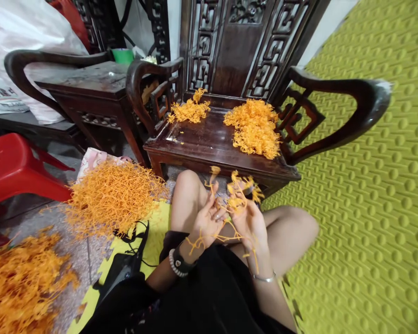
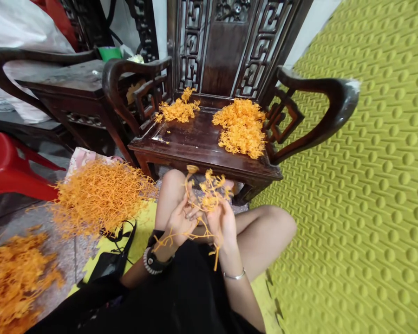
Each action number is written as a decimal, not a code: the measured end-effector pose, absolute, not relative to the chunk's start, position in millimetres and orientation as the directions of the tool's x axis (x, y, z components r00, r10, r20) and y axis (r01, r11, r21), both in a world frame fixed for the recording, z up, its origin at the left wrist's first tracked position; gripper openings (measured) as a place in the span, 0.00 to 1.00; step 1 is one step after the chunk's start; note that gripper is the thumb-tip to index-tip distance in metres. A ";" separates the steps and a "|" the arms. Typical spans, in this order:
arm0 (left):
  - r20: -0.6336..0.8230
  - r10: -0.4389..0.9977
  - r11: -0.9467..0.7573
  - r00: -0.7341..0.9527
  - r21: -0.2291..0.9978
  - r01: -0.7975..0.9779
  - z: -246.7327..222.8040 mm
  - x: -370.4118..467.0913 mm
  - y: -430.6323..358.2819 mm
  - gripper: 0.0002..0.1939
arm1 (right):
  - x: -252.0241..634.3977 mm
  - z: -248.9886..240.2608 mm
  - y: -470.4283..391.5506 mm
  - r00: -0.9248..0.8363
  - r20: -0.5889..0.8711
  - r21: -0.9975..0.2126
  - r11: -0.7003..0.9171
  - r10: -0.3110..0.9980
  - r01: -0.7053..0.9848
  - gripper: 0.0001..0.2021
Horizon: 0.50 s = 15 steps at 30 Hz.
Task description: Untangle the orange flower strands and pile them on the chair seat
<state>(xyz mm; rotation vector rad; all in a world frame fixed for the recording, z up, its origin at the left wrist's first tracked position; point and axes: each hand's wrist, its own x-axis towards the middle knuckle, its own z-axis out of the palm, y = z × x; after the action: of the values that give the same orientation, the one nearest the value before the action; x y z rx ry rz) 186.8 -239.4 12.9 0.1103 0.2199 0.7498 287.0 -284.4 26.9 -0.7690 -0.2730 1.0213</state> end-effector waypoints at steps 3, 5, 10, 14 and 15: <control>-0.044 0.749 0.641 0.661 0.300 -0.707 12.3 183.3 -232.1 0.17 | 282.5 27.9 -289.3 0.498 -0.167 -0.675 0.270 0.851 -0.687 0.13; -0.002 0.794 0.560 0.608 0.392 -0.730 12.3 180.5 -226.6 0.23 | 277.3 29.2 -289.9 0.468 -0.189 -0.672 0.233 0.863 -0.703 0.22; -0.084 0.874 0.404 0.478 0.673 -0.619 -4.8 179.0 -219.3 0.19 | 268.1 27.0 -276.7 0.509 -0.143 -0.790 0.212 0.849 -0.575 0.36; -0.100 0.992 0.119 0.075 0.938 -0.327 -23.0 174.3 -219.5 0.14 | 275.6 20.1 -259.6 0.685 -0.113 -0.894 0.228 0.720 -0.386 0.20; 0.011 0.999 -0.018 -0.032 0.968 -0.250 -22.8 171.8 -218.8 0.13 | 278.2 19.3 -256.5 0.701 -0.100 -0.899 0.238 0.707 -0.368 0.18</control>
<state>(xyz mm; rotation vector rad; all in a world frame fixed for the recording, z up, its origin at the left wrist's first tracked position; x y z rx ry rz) 171.8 -218.8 -22.8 1.0166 1.0352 1.3507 278.2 -256.5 19.3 -1.1041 -0.3608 0.7581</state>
